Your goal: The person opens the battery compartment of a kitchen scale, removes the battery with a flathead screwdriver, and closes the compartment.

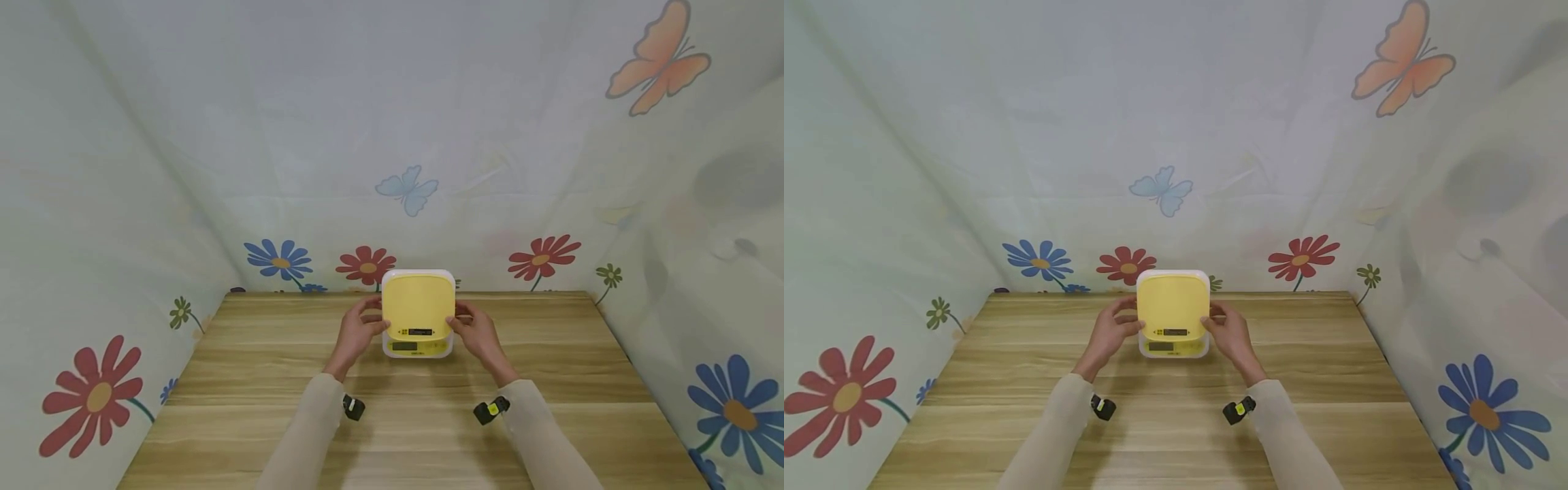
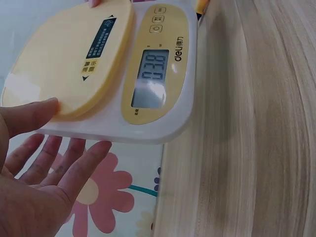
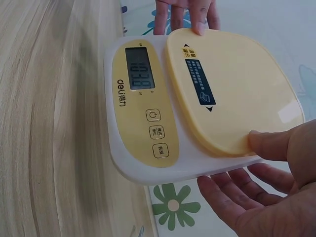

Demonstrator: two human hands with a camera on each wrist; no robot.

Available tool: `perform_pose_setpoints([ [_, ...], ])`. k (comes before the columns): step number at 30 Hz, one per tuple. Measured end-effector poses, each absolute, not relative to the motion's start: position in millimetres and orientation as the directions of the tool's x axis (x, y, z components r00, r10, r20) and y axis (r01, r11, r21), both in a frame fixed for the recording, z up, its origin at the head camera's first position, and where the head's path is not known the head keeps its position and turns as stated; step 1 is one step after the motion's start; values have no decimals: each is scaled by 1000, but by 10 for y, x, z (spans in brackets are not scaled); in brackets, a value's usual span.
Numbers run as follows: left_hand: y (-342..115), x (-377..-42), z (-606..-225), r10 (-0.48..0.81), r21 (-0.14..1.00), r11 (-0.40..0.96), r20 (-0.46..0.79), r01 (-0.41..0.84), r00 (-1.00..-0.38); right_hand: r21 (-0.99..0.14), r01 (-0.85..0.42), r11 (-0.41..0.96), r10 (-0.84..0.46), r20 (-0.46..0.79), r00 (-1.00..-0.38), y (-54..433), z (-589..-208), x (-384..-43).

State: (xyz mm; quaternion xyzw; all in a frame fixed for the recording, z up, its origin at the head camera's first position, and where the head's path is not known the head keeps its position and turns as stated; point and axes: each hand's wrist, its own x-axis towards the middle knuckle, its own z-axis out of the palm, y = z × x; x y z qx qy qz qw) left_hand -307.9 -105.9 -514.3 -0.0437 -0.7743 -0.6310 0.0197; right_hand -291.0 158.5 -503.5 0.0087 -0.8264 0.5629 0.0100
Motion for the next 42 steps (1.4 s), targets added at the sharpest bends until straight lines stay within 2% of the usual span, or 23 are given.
perform_pose_setpoints([
  [12,-1055,-3089,-5107,48,980,160,111,117,-993,-936,-82,343,-13,83,-997,1606,-5016,-2913],
  [28,-1047,-3082,-5123,51,971,182,150,157,-987,-938,-147,315,-48,139,-989,1661,-5061,-2898],
  [42,-1036,-3097,-5204,58,976,149,150,158,-987,-955,-145,260,-80,128,-989,1691,-5165,-2896],
])
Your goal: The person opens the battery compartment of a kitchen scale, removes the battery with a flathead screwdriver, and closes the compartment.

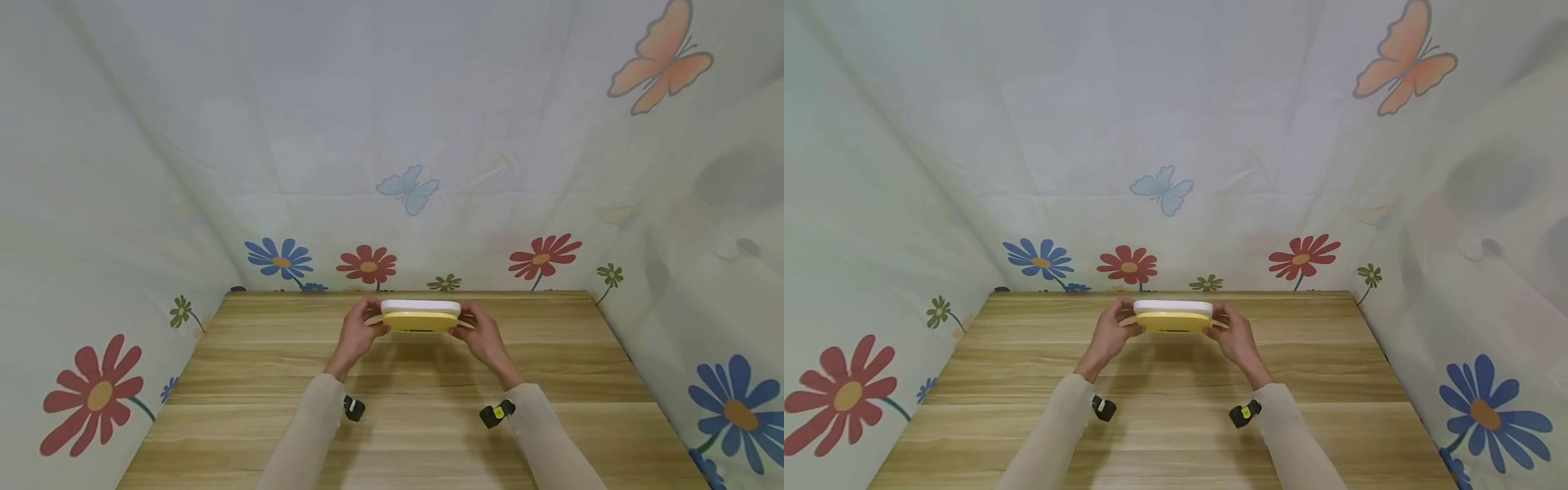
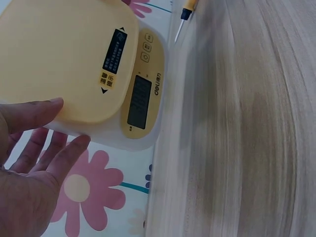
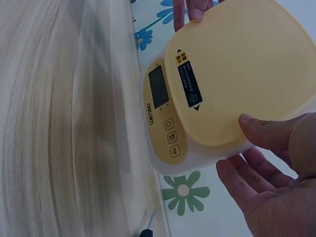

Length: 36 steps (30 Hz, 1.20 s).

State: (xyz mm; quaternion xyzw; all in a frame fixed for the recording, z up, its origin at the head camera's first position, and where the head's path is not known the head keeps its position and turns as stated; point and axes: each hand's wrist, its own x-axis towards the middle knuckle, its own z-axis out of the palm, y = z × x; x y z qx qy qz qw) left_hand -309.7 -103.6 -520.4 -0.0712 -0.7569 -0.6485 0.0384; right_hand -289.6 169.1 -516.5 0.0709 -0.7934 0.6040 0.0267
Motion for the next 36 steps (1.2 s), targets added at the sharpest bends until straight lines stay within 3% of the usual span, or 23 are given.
perform_pose_setpoints([
  [36,-977,-3085,-5472,35,978,165,127,131,-991,-978,-73,197,-9,72,-997,1621,-5436,-2893],
])
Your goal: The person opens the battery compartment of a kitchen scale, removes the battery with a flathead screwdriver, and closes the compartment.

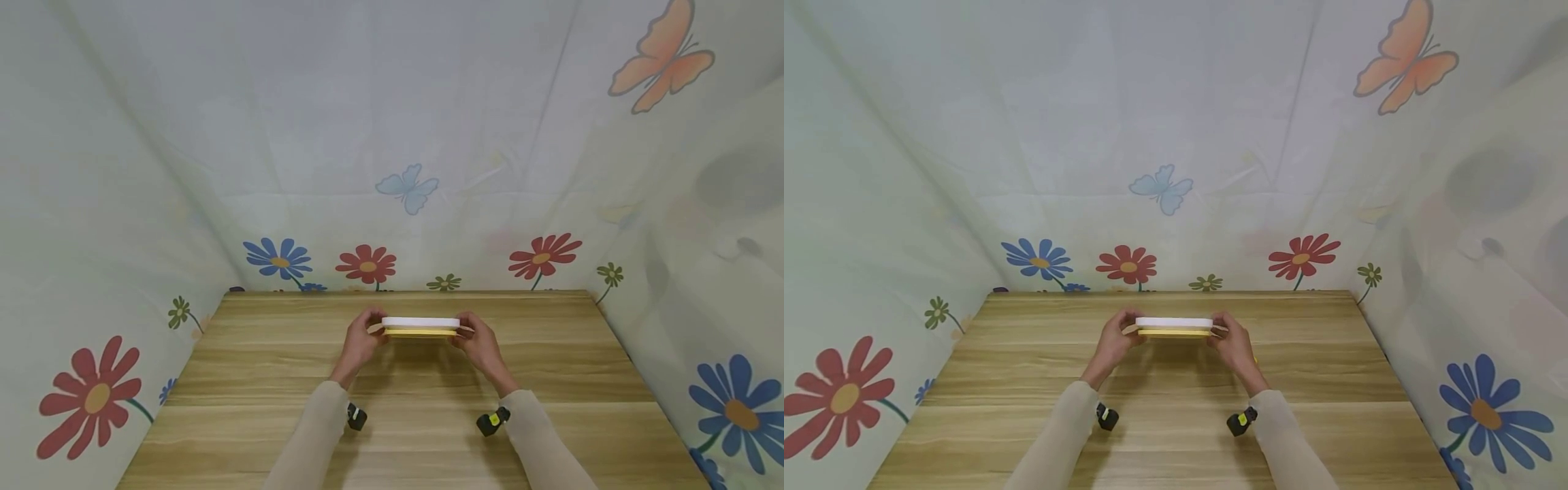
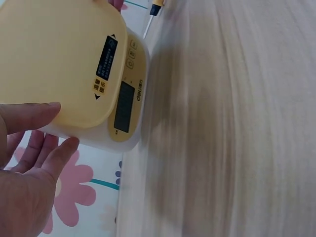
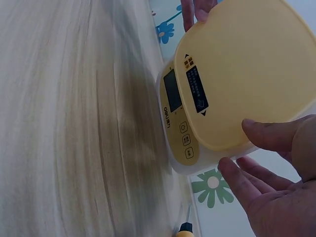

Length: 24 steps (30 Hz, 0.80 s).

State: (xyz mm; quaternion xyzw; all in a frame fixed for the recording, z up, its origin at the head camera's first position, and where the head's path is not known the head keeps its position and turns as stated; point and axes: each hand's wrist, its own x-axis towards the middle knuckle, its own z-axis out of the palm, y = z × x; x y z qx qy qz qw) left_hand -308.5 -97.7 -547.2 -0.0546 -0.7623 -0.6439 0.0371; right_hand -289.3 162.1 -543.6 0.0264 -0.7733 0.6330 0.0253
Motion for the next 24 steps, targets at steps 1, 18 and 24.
perform_pose_setpoints([
  [1,-980,-3083,-5483,38,978,167,123,128,-992,-978,-64,199,-7,64,-998,1620,-5437,-2888],
  [18,-979,-3025,-5557,53,981,154,108,115,-993,-970,-59,236,21,66,-998,1610,-5497,-2841],
  [24,-981,-3016,-5586,56,990,117,74,80,-996,-974,-62,217,41,73,-997,1591,-5522,-2839],
])
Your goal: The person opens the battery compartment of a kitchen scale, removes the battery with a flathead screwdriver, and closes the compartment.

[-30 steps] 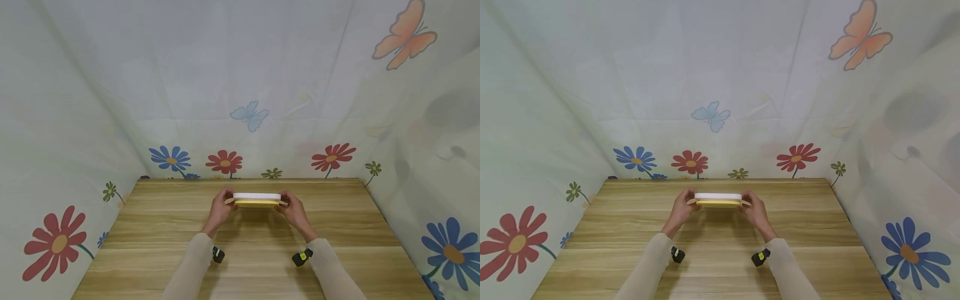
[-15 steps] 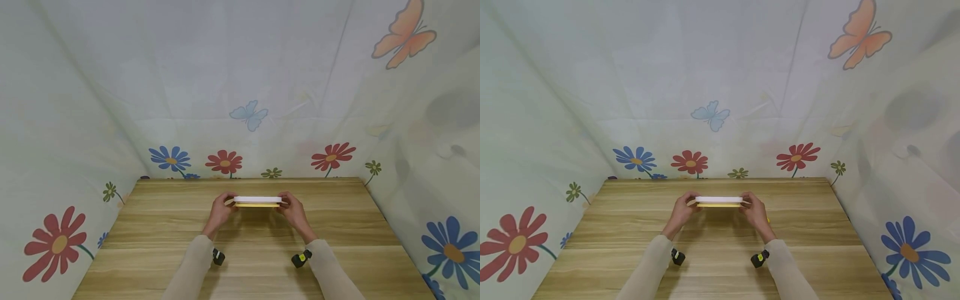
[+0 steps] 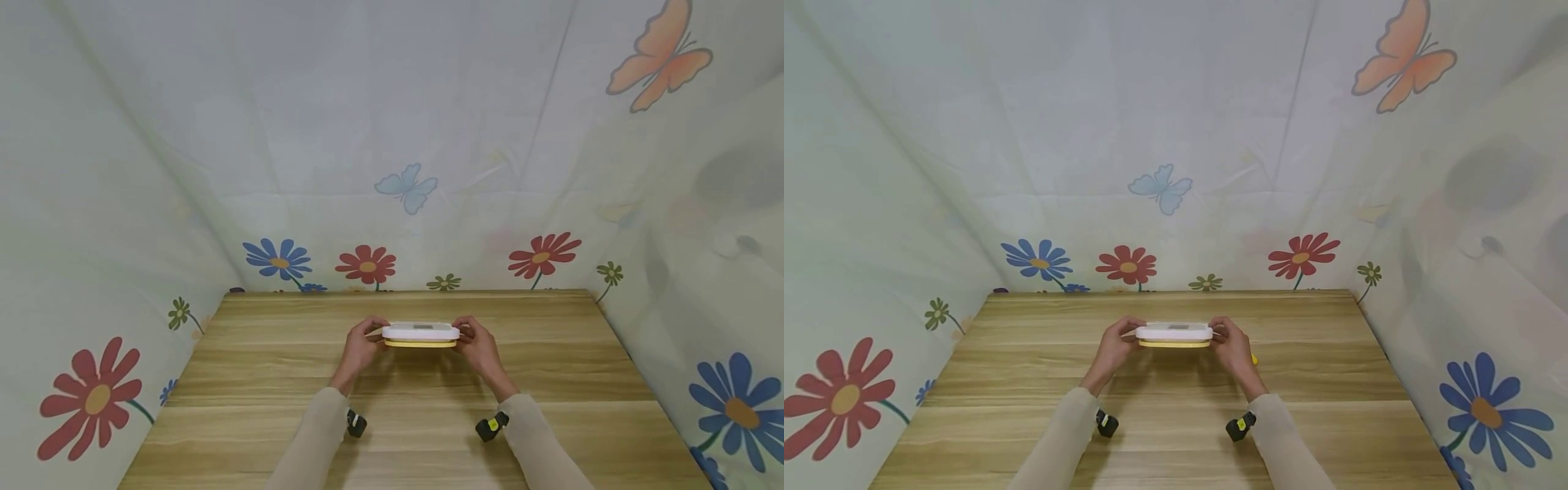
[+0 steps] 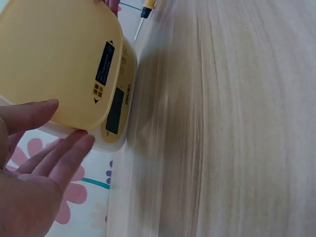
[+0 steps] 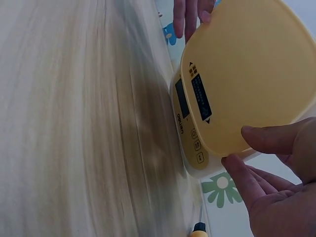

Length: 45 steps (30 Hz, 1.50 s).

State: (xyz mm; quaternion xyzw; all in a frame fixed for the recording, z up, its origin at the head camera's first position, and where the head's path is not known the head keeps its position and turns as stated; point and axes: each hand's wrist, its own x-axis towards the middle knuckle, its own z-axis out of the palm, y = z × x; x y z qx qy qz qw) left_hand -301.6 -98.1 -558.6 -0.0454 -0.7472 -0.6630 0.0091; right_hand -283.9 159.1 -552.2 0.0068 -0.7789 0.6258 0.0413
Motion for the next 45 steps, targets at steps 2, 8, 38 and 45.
perform_pose_setpoints([
  [2,-976,-3011,-5590,60,990,119,70,77,-996,-974,-60,218,49,72,-996,1587,-5539,-2840],
  [8,-956,-2987,-5596,56,982,178,54,63,-997,-960,-54,273,93,83,-992,1583,-5570,-2831],
  [38,-1010,-3002,-5718,67,971,237,13,29,-998,-903,-26,430,63,58,-996,1569,-5628,-2783],
  [45,-1023,-2988,-5741,75,976,216,5,21,-997,-901,1,433,66,30,-997,1561,-5623,-2769],
])
